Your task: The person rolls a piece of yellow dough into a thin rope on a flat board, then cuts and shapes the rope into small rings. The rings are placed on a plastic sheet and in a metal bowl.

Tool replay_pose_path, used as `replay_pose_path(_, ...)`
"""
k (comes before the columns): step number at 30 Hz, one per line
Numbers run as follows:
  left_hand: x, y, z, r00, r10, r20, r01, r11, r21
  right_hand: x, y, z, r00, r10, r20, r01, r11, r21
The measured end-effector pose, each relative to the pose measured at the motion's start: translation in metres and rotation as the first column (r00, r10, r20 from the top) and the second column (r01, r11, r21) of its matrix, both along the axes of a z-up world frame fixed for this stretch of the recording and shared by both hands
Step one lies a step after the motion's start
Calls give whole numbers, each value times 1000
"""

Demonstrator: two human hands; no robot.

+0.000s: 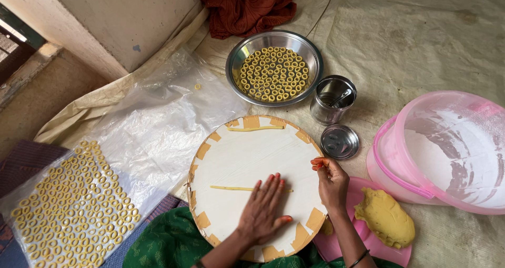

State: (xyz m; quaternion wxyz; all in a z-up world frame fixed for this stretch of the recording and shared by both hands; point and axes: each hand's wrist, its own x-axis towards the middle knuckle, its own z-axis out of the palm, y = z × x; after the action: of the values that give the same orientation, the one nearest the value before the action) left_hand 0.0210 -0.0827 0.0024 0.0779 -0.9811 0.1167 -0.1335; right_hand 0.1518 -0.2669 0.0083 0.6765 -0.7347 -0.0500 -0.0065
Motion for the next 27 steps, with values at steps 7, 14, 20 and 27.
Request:
replay_pose_path(7,95,-5,-16,955,115,-273,-203,925,-322,4,-1,-1,1000,-9,-15,10,999,51)
replay_pose_path(14,181,21,-20,953,235,-192,-290,892,-348,10,-6,2,998,-40,-44,42,998,41)
replay_pose_path(20,131,2,-9,973,102,-205,-169,924,-343,11,-6,-2,999,-31,-17,32,998,51)
replay_pose_path(27,-1,-31,13,946,-73,-315,-35,946,-323,6,-6,1,1000,-28,-4,28,999,33)
